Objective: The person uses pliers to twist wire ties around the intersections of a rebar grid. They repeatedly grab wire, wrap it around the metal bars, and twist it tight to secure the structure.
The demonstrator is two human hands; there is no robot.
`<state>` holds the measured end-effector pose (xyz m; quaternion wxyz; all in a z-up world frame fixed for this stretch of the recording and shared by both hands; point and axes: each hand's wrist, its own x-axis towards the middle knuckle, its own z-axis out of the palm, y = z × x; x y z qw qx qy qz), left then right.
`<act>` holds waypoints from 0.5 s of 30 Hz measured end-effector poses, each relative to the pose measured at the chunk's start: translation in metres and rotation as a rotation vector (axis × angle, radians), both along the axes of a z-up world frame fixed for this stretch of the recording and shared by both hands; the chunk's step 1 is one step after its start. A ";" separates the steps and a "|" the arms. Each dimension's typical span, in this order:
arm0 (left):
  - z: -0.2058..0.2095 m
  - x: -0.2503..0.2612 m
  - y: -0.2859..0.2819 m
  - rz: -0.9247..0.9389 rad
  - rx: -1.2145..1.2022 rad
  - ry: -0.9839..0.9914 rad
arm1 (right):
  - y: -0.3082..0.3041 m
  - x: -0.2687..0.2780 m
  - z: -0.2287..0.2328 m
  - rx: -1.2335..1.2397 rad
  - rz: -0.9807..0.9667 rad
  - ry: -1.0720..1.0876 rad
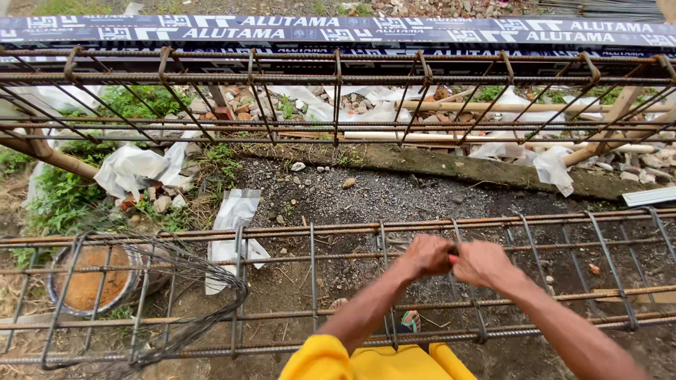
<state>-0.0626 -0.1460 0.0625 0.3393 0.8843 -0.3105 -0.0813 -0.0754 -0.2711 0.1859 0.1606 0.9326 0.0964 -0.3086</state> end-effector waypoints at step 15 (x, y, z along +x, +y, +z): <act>0.028 -0.155 0.179 0.561 -0.204 -0.200 | 0.058 -0.173 -0.146 1.087 -0.864 -0.594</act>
